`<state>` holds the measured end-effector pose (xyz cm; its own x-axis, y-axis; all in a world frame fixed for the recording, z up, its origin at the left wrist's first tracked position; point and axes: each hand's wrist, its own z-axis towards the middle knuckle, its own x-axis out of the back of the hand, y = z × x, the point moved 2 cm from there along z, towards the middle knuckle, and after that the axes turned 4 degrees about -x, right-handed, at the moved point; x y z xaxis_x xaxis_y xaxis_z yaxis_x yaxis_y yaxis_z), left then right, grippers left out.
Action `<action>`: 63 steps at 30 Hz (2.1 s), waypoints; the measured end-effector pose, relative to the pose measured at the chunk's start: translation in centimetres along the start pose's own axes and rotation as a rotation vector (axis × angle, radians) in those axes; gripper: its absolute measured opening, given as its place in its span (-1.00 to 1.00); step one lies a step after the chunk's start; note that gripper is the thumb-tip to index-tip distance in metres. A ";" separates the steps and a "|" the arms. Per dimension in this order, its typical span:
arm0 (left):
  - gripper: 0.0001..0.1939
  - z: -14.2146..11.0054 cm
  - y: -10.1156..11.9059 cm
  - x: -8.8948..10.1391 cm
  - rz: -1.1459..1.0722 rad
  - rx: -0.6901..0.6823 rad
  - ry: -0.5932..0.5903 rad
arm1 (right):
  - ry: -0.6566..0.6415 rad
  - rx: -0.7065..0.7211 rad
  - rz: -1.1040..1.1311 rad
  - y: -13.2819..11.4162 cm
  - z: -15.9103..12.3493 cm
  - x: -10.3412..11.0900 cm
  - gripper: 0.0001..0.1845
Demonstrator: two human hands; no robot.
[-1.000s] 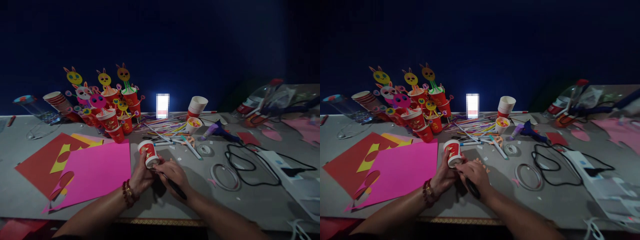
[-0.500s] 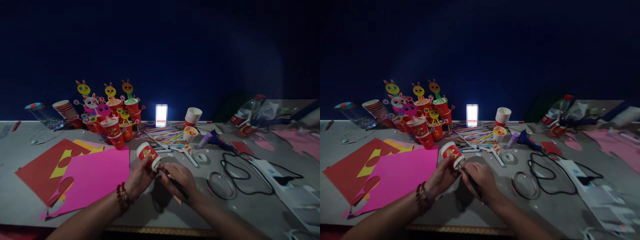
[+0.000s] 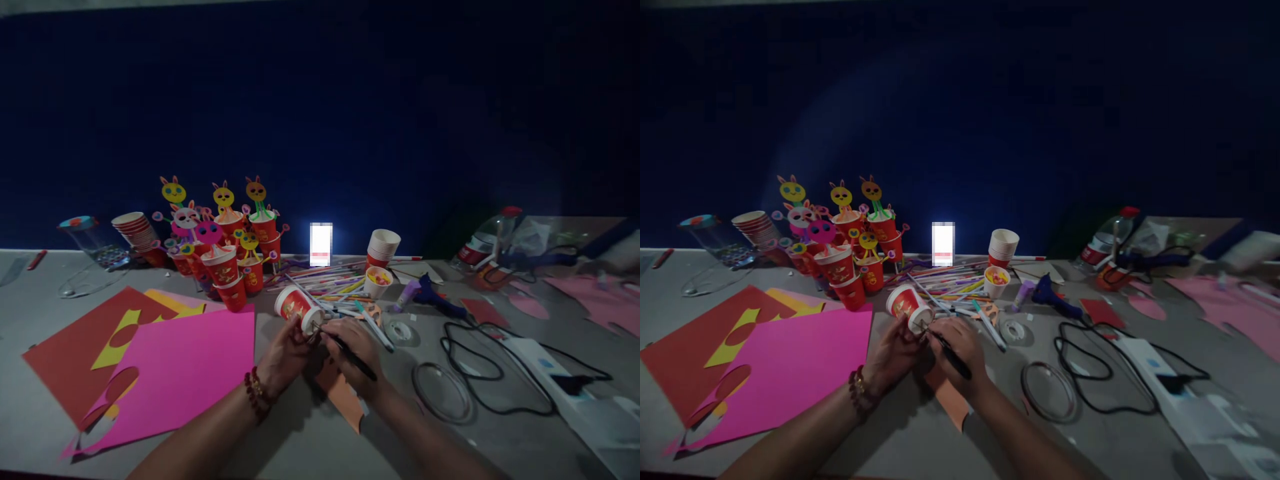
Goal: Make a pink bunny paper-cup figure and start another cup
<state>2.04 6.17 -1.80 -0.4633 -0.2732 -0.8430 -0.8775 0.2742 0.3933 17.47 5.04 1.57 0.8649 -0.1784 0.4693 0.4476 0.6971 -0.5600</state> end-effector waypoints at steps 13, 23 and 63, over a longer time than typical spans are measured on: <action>-0.70 -0.6 -0.5 0.3 -0.063 0.008 -0.133 | 0.005 -0.165 0.136 -0.4 -0.4 -0.2 -0.84; -0.94 -0.7 -0.4 0.0 -0.018 -0.012 -0.126 | -0.061 -0.324 0.205 -0.1 -1.1 -1.1 -0.77; -0.64 -1.2 -0.4 -0.6 -0.021 0.057 -0.237 | -0.069 -0.189 0.114 -0.2 -0.7 -1.0 -0.81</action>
<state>2.48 5.07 -1.02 -0.3969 -0.0574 -0.9161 -0.8752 0.3245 0.3588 16.70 4.59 0.70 0.8974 -0.0532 0.4379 0.3883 0.5662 -0.7271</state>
